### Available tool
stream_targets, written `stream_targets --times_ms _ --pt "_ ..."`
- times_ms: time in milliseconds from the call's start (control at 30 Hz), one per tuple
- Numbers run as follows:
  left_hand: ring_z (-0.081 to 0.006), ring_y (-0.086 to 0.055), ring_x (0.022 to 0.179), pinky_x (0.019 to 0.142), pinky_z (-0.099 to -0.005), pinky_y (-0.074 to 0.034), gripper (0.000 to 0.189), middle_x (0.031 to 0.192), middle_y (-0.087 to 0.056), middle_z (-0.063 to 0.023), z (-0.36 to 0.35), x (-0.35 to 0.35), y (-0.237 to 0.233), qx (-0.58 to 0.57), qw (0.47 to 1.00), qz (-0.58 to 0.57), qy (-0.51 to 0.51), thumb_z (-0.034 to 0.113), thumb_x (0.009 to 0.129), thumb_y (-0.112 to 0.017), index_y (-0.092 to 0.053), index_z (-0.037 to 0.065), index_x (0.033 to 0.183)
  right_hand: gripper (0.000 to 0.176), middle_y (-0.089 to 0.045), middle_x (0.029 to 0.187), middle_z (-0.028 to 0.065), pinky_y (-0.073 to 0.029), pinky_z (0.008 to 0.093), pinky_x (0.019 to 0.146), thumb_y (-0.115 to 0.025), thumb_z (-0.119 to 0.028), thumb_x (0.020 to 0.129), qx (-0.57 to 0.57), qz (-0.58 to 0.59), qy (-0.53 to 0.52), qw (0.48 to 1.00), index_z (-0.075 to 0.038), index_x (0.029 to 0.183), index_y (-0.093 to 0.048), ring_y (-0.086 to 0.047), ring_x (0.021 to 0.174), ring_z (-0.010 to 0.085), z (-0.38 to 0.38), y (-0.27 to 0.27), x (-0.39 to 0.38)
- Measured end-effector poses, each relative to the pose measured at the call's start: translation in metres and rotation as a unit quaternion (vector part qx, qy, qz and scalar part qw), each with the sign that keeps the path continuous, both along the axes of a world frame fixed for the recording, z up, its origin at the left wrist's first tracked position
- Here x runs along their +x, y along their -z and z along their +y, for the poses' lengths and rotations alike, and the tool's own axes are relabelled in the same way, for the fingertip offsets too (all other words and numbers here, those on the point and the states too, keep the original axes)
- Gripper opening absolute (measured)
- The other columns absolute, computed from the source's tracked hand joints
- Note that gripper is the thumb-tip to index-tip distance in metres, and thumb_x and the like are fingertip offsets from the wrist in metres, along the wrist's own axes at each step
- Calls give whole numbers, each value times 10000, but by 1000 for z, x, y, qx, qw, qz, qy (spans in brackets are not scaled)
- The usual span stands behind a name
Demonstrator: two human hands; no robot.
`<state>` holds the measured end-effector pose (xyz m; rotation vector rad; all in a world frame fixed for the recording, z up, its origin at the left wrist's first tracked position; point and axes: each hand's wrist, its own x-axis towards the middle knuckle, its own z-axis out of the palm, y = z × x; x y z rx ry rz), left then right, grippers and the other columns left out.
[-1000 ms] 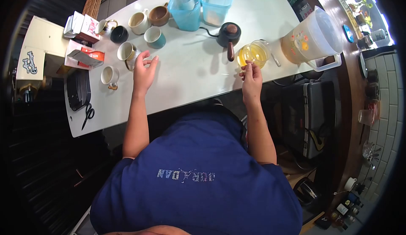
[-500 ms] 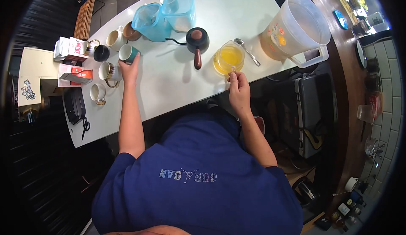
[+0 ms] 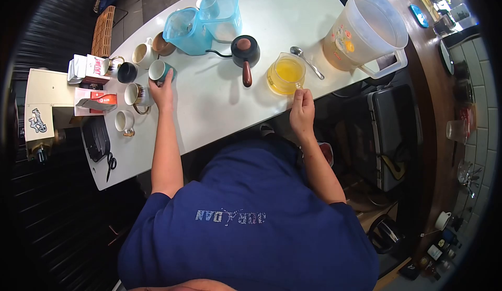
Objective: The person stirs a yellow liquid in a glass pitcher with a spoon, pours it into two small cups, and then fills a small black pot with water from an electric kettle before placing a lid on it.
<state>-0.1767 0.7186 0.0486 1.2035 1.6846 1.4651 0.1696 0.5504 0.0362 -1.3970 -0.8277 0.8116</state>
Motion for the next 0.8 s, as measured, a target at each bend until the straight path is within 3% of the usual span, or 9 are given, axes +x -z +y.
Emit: stream_targets --times_ms 133,233,267,400,533,800 --pt "-115 -555 944 836 -262 -447 569 1131 -610 -42 -8 1 -1 22 999 -3 25 261 792 -804 -534 30 1236 327 -433 704 -62 -335 219 563 -437 -283 1052 -7 -38 41 998 -70 807 -477 -358 633 31 5 -9 2" --pt "-126 -563 957 851 -268 -444 556 1129 -606 -49 -21 -1 -10 42 996 14 73 236 799 -797 -531 21 1238 350 -442 689 -62 -327 222 566 -467 -279 1041 -3 -66 82 994 -51 780 -513 -366 647 29 4 -20 5" --pt "-139 -567 1005 886 -284 -443 532 1128 -606 -54 -29 1 -15 67 991 -44 103 191 803 -791 -532 8 1230 357 -451 685 -64 -322 222 563 -476 -272 1038 -9 -81 85 993 -43 769 -525 -371 645 28 1 -15 13" --pt "-186 -548 1133 990 -327 -431 604 1214 -563 -103 -47 -9 -24 85 980 -34 178 105 780 -799 -472 -28 1271 371 -418 671 -83 -290 214 543 -508 -260 1029 7 -110 87 990 -44 727 -511 -340 633 17 -6 -51 21" --pt "-207 -548 1139 995 -351 -439 646 1233 -535 -112 -61 -8 -45 111 964 -44 237 71 749 -813 -462 -24 1284 365 -406 655 -90 -259 214 524 -511 -261 1027 40 -131 90 986 -35 744 -544 -322 611 13 -2 -101 16" --pt "-243 -600 1122 956 -355 -489 692 1244 -581 -143 -68 1 -76 141 947 34 286 80 675 -856 -540 -3 1286 373 -368 628 -55 -248 239 528 -471 -243 1033 76 -212 -94 970 -61 707 -460 -290 566 49 27 -166 -4"
